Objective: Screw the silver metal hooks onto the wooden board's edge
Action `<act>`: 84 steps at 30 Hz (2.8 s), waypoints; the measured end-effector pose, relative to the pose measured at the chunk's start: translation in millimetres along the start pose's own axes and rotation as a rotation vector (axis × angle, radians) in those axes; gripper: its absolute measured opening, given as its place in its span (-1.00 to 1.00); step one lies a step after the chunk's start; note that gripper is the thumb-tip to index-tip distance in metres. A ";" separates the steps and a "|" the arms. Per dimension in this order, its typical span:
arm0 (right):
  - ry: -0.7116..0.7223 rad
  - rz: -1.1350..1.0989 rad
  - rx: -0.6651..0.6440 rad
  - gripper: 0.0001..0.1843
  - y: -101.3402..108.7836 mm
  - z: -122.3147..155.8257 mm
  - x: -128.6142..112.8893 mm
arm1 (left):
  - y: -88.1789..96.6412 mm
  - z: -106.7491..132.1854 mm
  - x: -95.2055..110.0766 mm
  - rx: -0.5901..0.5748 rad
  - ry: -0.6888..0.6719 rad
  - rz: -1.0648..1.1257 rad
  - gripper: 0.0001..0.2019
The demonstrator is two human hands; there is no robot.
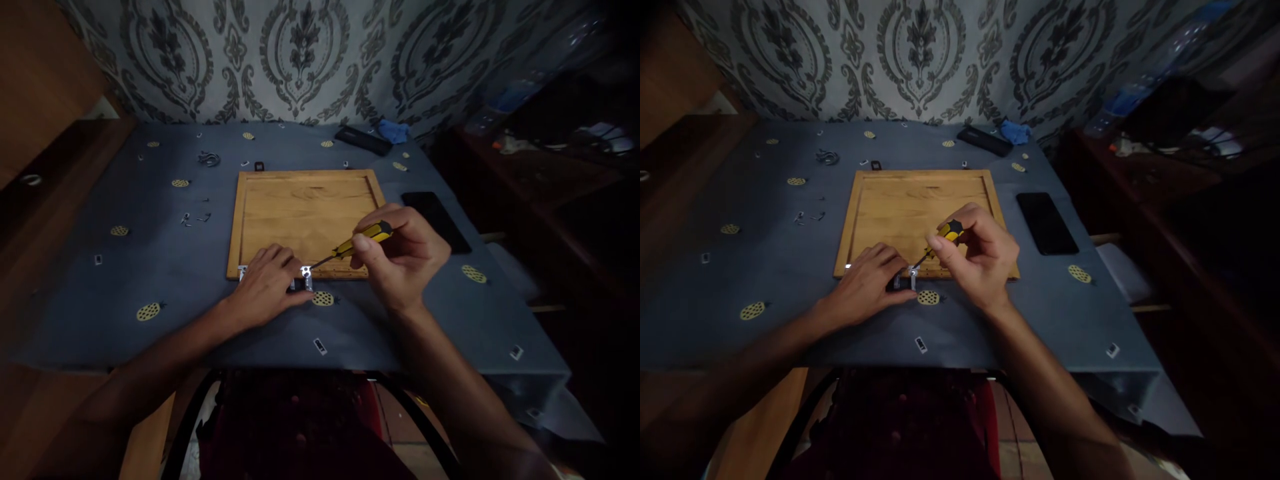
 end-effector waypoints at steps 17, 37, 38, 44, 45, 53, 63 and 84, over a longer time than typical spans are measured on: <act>-0.027 0.020 -0.142 -0.62 -5.2 1.9 6.3 | -0.2 1.1 0.4 0.023 -0.004 0.000 -0.60; -0.124 -0.122 -0.351 -0.90 1.8 -1.9 5.1 | 0.5 0.3 1.1 -0.010 0.008 -0.004 -0.57; -0.085 -0.137 -0.326 -0.91 1.2 -1.8 6.3 | 0.0 0.4 0.9 -0.009 0.007 -0.005 -0.57; 0.060 -0.139 -0.143 -0.77 -5.9 5.5 10.9 | -1.8 1.4 -0.2 0.018 -0.008 0.001 -0.56; 0.077 -0.130 -0.130 -0.77 -6.6 6.8 10.6 | -1.9 1.6 -0.2 0.019 -0.012 0.001 -0.56; 0.128 -0.087 -0.069 -0.66 -11.1 11.4 8.1 | -1.7 1.5 -0.2 0.004 -0.017 -0.023 -0.56; 0.142 -0.115 0.112 -0.59 -4.5 0.3 8.0 | 0.1 0.7 0.3 0.003 -0.014 -0.021 -0.59; 0.059 -0.097 -0.049 -0.65 -11.7 5.6 9.7 | 0.5 0.6 1.3 -0.003 -0.005 -0.019 -0.57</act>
Point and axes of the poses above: each hand's wrist, its own z-axis away from the middle knuckle, its own y-axis out of the back of the hand, x = y × z, the point moved 2 cm from there along -z, towards the middle knuckle, and after that the axes turned 7 degrees about x, right-handed, at the moved point
